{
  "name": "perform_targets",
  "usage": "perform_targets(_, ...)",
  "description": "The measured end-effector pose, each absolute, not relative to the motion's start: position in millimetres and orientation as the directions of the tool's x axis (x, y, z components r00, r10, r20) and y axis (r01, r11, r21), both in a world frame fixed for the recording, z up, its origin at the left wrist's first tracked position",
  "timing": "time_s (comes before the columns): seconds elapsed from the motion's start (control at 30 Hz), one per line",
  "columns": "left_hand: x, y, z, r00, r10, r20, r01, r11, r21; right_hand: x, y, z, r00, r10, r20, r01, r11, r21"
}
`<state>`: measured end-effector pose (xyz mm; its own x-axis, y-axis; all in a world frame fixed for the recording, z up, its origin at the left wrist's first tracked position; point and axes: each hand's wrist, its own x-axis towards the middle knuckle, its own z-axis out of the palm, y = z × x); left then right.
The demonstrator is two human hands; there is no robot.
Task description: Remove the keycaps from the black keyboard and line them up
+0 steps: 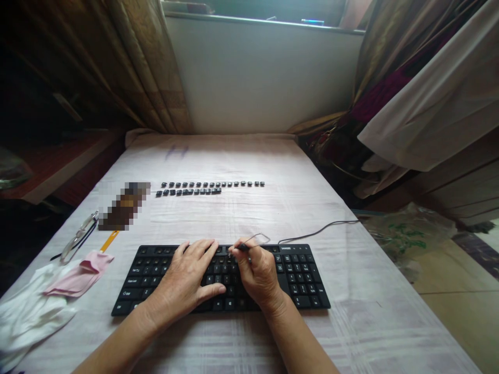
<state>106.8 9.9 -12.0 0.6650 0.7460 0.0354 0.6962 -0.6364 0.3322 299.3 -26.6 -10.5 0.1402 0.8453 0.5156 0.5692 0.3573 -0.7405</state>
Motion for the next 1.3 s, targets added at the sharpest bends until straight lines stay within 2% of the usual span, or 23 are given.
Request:
perform_targets(0.07,106.5,9.9,-12.6,0.663,0.748,0.030,0.700,-0.633,0.331,300.2,-26.6,-7.3,0.261,0.831,0.492,0.508,0.315,-0.802)
perform_targets(0.13,106.3,9.7,-13.9,0.655,0.754,0.048,0.700,-0.629,0.337,300.8,-26.8,-5.9,0.300,0.832,0.467,0.460,0.303,-0.835)
perform_targets(0.27,109.6,10.5,-11.0,0.630,0.766,0.126,0.678,-0.622,0.393,300.2,-28.9,-6.8,0.239,0.867,0.437,0.429,0.310,-0.849)
perform_targets(0.43,120.5,17.3,6.9,0.633,0.751,0.189,0.556,-0.610,0.564,296.9,-30.9,-4.3,0.169,0.860,0.482,0.418,0.381,-0.825)
perform_targets(0.57,125.9,24.6,15.7,0.663,0.745,0.075,0.497,-0.514,0.699,296.6,-31.1,-1.0,0.139,0.841,0.522,0.454,0.415,-0.789)
perform_targets(0.8,126.7,35.2,16.5,0.670,0.728,-0.144,0.536,-0.341,0.772,297.8,-30.5,2.2,0.062,0.816,0.575,0.460,0.488,-0.742)
perform_targets(0.97,125.6,41.8,15.3,0.678,0.707,-0.203,0.449,-0.178,0.876,301.1,-30.9,1.5,0.193,0.796,0.573,0.463,0.441,-0.769)
perform_targets(1.17,123.0,58.6,21.5,0.681,0.711,-0.177,0.496,-0.269,0.825,311.4,-30.4,-1.4,0.402,0.770,0.496,0.443,0.310,-0.841)
perform_targets(1.3,134.7,92.0,20.1,0.583,0.802,-0.129,0.694,-0.409,0.593,315.8,-29.6,-1.5,0.434,0.767,0.473,0.450,0.270,-0.851)
